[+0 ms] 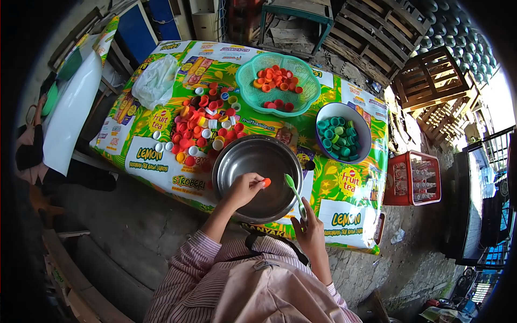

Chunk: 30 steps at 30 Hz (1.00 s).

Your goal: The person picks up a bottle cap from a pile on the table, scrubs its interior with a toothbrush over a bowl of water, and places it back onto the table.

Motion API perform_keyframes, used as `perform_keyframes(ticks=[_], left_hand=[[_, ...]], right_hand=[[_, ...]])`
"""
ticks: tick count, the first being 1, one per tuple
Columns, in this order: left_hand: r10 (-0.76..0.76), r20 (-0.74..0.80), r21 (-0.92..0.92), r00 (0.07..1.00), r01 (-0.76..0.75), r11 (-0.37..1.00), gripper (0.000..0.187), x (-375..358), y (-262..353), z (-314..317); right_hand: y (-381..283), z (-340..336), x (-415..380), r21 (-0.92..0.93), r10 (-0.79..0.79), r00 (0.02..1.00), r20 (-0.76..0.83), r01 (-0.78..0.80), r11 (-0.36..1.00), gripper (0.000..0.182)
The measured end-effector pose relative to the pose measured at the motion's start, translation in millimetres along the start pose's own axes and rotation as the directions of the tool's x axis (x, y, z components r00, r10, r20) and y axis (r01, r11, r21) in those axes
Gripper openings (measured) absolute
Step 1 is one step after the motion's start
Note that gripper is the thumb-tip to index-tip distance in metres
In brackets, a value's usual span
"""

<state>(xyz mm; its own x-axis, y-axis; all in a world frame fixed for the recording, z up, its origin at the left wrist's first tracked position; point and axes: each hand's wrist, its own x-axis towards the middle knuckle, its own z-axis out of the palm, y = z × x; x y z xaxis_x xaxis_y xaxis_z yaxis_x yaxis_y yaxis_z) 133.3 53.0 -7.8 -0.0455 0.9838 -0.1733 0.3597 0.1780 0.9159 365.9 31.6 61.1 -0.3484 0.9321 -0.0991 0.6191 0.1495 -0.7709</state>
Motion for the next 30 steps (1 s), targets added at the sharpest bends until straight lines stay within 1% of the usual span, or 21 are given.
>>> perform_keyframes(ticks=[1,2,3,4,5,6,7,9,11,13,15,16,17,19,21,23,25,26,28,29,30], left_hand=[[-0.068,0.032,-0.251,0.997,0.074,0.965,0.02,0,4,-1],[-0.124,0.081,-0.483,0.989,0.148,0.863,0.019,-1,8,-3],[-0.119,0.08,-0.481,0.99,0.143,0.865,0.019,-3,12,-3],[-0.22,0.114,-0.698,0.969,0.236,0.676,0.019,-6,17,-2],[-0.305,0.176,-0.855,0.936,0.299,0.424,0.019,-9,23,-3],[-0.265,0.204,-0.893,0.942,0.29,0.344,0.018,-10,19,-2],[-0.26,0.203,-0.892,0.944,0.288,0.348,0.018,-11,16,-1],[-0.188,0.201,-0.935,0.962,0.245,0.256,0.019,-14,11,1],[-0.218,0.181,-0.934,0.959,0.237,0.266,0.019,-17,9,2],[-0.295,0.171,-0.926,0.94,0.256,0.277,0.023,-21,16,-1],[-0.31,0.146,-0.922,0.94,0.242,0.302,0.023,-22,17,-2],[-0.324,0.123,-0.917,0.938,0.233,0.325,0.022,-22,17,-2],[-0.324,0.12,-0.917,0.939,0.23,0.326,0.022,-22,17,-3],[-0.268,0.093,-0.882,0.959,0.205,0.425,0.023,-23,16,-3],[-0.282,0.082,-0.877,0.956,0.204,0.436,0.023,-24,19,-3],[-0.294,0.073,-0.87,0.953,0.205,0.449,0.024,-24,21,-4],[-0.245,0.044,-0.841,0.968,0.168,0.515,0.023,-24,21,-4],[-0.244,0.043,-0.842,0.969,0.166,0.514,0.023,-24,22,-4],[-0.271,0.032,-0.847,0.962,0.171,0.504,0.022,-25,22,-3],[-0.271,0.031,-0.846,0.962,0.17,0.505,0.022,-24,22,-4],[-0.283,0.025,-0.863,0.959,0.164,0.478,0.022,-24,22,-4]], right_hand=[[0,1,1,0.015,0.016,1.0,0.007,-0.016,1.0,0.055],[-2,3,4,0.036,-0.105,0.993,-0.043,0.107,0.994,0.052],[-3,4,8,0.036,-0.109,0.993,-0.048,0.11,0.993,0.052],[-3,6,11,-0.006,-0.185,0.981,-0.061,0.185,0.983,0.051],[-4,7,13,-0.049,-0.259,0.963,-0.071,0.256,0.965,0.05],[-9,9,13,-0.059,-0.192,0.981,-0.011,0.191,0.98,0.051],[-15,10,13,-0.06,-0.195,0.981,-0.016,0.193,0.979,0.051],[-25,10,14,-0.186,-0.175,0.975,0.139,0.199,0.962,0.053],[-20,14,21,-0.152,-0.189,0.977,0.102,0.203,0.967,0.055],[-19,13,27,-0.146,-0.191,0.981,0.018,0.192,0.971,0.055],[-24,13,26,-0.159,-0.172,0.984,0.042,0.176,0.971,0.055],[-25,15,24,-0.149,-0.196,0.976,0.095,0.209,0.966,0.055],[-26,16,24,-0.137,-0.22,0.964,0.147,0.24,0.961,0.055],[-24,18,28,-0.103,-0.182,0.972,0.147,0.198,0.975,0.054],[-21,20,33,-0.041,-0.213,0.976,0.047,0.215,0.976,0.053],[-28,20,32,-0.039,-0.215,0.972,0.091,0.22,0.975,0.052],[-26,24,30,-0.044,-0.221,0.97,0.106,0.226,0.973,0.051],[-23,23,32,-0.047,-0.222,0.969,0.106,0.228,0.973,0.051],[-19,21,37,0.005,-0.259,0.965,-0.034,0.259,0.966,0.056],[-21,20,34,0.006,-0.26,0.965,-0.034,0.26,0.966,0.056],[-25,17,29,-0.013,-0.254,0.966,0.038,0.255,0.967,0.054]])
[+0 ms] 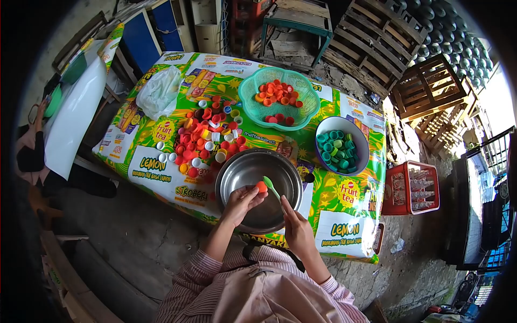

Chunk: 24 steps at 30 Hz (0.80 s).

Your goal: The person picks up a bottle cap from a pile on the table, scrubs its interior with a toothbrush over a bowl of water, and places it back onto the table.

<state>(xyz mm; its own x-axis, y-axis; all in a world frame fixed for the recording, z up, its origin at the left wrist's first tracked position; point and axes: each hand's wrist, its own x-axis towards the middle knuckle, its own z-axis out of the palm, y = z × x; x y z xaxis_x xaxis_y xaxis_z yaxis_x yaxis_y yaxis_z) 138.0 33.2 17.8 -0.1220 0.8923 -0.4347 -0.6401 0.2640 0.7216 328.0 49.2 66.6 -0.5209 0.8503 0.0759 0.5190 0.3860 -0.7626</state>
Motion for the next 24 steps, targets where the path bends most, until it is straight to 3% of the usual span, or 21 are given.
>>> perform_keyframes(ticks=[1,3,5,7,10,15,17,21,24], left_hand=[[-0.002,-0.012,-0.032,1.0,0.002,0.999,0.023,0,0,0],[-0.003,-0.005,-0.028,1.0,0.003,1.0,0.022,0,2,1],[-0.005,-0.002,-0.027,1.0,0.005,1.0,0.022,-1,-1,2],[-0.031,0.004,-0.125,1.0,0.031,0.992,0.023,0,-4,1],[-0.077,0.037,-0.21,0.996,0.083,0.974,0.024,-3,0,6],[-0.116,0.002,-0.188,0.993,0.115,0.976,0.026,-2,-5,5],[-0.114,-0.002,-0.186,0.993,0.112,0.976,0.026,-3,-6,5],[-0.076,-0.031,-0.096,0.997,0.072,0.993,0.023,-3,-7,3],[-0.014,-0.008,-0.051,1.0,0.014,0.999,0.018,-6,-7,6]], right_hand=[[-3,-1,-5,-0.019,0.007,0.997,0.071,-0.006,1.0,0.051],[10,9,-8,-0.024,-0.065,0.997,0.027,0.066,0.998,0.057],[13,7,-6,0.047,0.019,0.998,-0.064,-0.016,0.999,0.057],[10,6,-7,0.032,0.045,0.997,-0.056,-0.044,0.999,0.056],[9,14,-16,-0.014,-0.061,0.998,0.003,0.061,0.998,0.057],[4,9,-7,0.008,-0.011,0.999,-0.047,0.011,1.0,0.056],[-3,4,-7,0.059,0.032,0.999,0.012,-0.032,0.998,0.052],[10,7,-6,0.008,-0.027,0.999,-0.02,0.027,1.0,0.055],[0,-3,-5,0.112,0.055,0.998,0.021,-0.057,0.992,0.049]])
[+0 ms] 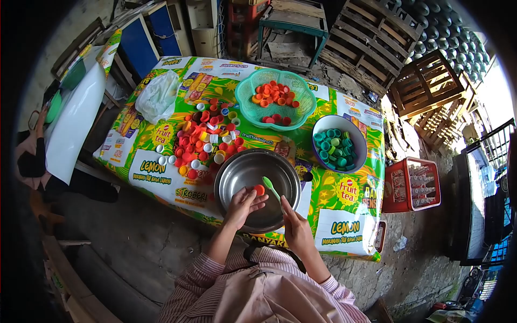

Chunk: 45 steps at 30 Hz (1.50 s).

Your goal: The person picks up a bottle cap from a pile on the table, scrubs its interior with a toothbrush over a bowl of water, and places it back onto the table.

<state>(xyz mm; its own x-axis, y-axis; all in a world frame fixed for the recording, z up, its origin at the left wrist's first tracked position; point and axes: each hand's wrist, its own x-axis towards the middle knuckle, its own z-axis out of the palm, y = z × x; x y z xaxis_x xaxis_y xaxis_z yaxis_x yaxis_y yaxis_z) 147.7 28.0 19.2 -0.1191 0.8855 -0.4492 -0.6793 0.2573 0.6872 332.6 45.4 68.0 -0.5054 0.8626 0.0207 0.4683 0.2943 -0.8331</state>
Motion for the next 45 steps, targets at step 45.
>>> perform_keyframes(ticks=[45], left_hand=[[0.285,0.211,0.161,0.935,-0.321,0.933,0.048,-1,10,-7]], right_hand=[[-1,8,-6,-0.038,0.006,0.999,-0.049,-0.008,0.999,0.051]])
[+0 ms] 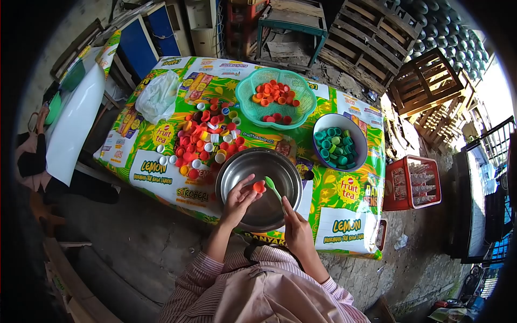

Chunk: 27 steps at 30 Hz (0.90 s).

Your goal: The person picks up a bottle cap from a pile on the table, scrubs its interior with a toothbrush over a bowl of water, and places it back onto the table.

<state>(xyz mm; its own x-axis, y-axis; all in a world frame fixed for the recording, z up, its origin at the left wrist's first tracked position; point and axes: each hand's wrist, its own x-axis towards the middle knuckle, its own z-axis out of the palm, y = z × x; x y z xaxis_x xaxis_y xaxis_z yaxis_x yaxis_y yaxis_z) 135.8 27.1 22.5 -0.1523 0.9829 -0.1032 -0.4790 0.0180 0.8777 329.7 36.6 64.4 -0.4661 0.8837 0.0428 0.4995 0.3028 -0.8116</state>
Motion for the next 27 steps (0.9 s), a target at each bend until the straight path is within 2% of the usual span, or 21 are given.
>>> perform_keyframes(ticks=[1,3,4,5,8,9,13,15,18,20,22,27], left_hand=[[-0.001,0.0,0.0,1.0,0.001,1.0,0.048,0,0,1],[-0.008,0.004,-0.161,1.0,0.008,0.987,0.047,0,0,3],[-0.008,0.006,-0.16,1.0,0.009,0.987,0.047,0,-1,2],[-0.003,0.009,-0.124,1.0,0.004,0.992,0.046,0,-3,2],[0.003,-0.004,-0.077,1.0,-0.003,0.997,0.043,-1,-3,3],[0.004,-0.014,-0.066,1.0,-0.005,0.998,0.042,-1,-3,4],[-0.001,0.011,-0.088,1.0,0.002,0.996,0.038,0,-4,2],[-0.005,0.006,-0.086,1.0,0.006,0.996,0.033,-1,-7,0],[-0.018,0.023,-0.096,1.0,0.02,0.995,0.033,-1,-7,-1],[-0.034,0.012,-0.081,0.999,0.035,0.996,0.031,-1,-10,-4],[-0.047,-0.003,-0.069,0.999,0.047,0.997,0.03,-2,-9,-3],[-0.085,-0.009,-0.228,0.996,0.08,0.97,0.029,-5,5,10]], right_hand=[[0,1,-1,0.0,0.001,1.0,0.0,-0.001,1.0,0.051],[-1,6,-6,-0.037,-0.035,0.999,0.033,0.036,0.999,0.051],[-1,7,-6,-0.054,-0.053,0.997,0.049,0.056,0.997,0.052],[3,9,-5,-0.034,-0.116,0.993,-0.032,0.115,0.993,0.055],[-1,4,-4,-0.027,-0.09,0.993,-0.076,0.088,0.996,0.055],[-1,3,-6,-0.06,-0.082,0.996,-0.028,0.08,0.995,0.056],[4,6,-8,-0.067,-0.126,0.992,-0.009,0.125,0.99,0.056],[0,2,-5,-0.051,-0.004,1.0,-0.026,0.003,0.999,0.055],[-2,5,-9,-0.084,-0.082,0.995,0.056,0.086,0.993,0.054],[4,11,-8,-0.042,-0.079,0.996,0.044,0.081,0.996,0.053],[5,11,-4,-0.022,-0.077,0.996,-0.055,0.076,0.997,0.055],[1,13,-4,-0.011,-0.117,0.992,-0.047,0.116,0.993,0.053]])
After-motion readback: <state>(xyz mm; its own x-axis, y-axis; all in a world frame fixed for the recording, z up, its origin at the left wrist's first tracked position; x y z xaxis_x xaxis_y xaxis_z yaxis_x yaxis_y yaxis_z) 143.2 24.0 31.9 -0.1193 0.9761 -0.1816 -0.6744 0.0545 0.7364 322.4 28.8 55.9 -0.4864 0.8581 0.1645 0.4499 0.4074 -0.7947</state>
